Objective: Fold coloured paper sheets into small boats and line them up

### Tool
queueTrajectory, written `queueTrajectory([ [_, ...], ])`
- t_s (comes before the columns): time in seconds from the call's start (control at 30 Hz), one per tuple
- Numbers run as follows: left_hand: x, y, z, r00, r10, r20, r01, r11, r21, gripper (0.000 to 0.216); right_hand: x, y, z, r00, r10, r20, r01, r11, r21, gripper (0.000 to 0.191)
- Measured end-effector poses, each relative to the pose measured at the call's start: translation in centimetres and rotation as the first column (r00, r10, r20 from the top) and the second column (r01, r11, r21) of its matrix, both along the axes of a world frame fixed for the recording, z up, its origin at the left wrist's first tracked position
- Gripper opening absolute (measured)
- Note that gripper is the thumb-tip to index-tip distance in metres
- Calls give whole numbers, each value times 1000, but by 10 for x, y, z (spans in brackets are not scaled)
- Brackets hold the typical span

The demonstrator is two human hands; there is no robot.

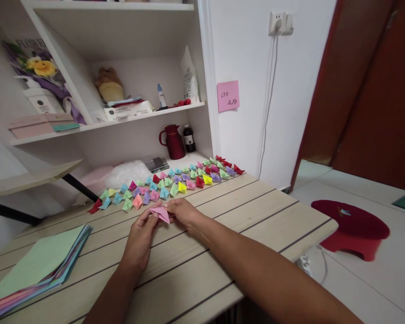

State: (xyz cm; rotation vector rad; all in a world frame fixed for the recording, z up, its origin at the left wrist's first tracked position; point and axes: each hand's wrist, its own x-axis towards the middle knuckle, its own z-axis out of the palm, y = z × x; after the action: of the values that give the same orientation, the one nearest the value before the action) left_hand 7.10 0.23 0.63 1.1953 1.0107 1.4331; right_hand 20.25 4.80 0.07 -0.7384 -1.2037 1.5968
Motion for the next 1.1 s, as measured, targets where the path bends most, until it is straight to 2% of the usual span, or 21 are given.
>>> queueTrajectory([
  [0.2,0,0,-2,998,51,-23,-53,994,-90,50,0,0,-2,985,-101,139,71,976,205,33],
  [0.37,3,-4,-1,999,20,-38,-25,992,-127,43,4,-2,2,940,-231,250,124,916,381,20],
  [0.5,6,-4,0,996,67,-54,-72,992,-106,37,4,-1,3,891,-356,282,207,871,445,9],
  [0.6,5,-1,-2,987,152,-57,-156,985,-79,36,4,-3,5,847,-435,304,256,837,484,13],
  [0.67,2,1,-5,976,210,-55,-213,975,-60,35,5,-7,8,860,-401,315,203,836,509,9],
  [0.73,-1,4,-8,965,255,-55,-257,966,-41,33,5,-12,11,894,-293,338,73,841,535,12],
  [0.8,-4,6,-10,958,281,-60,-282,959,-27,30,3,-18,12,888,-226,400,-66,799,598,26],
  [0.87,-6,7,-12,955,289,-69,-291,957,-19,28,0,-21,11,850,-262,458,-138,727,672,42],
  [0.97,-6,7,-12,957,280,-82,-282,959,-14,30,-5,-22,7,796,-377,473,-116,674,730,42],
  [1.1,-4,5,-11,965,244,-97,-249,968,-34,33,-6,-19,4,757,-441,483,-68,681,729,34],
])
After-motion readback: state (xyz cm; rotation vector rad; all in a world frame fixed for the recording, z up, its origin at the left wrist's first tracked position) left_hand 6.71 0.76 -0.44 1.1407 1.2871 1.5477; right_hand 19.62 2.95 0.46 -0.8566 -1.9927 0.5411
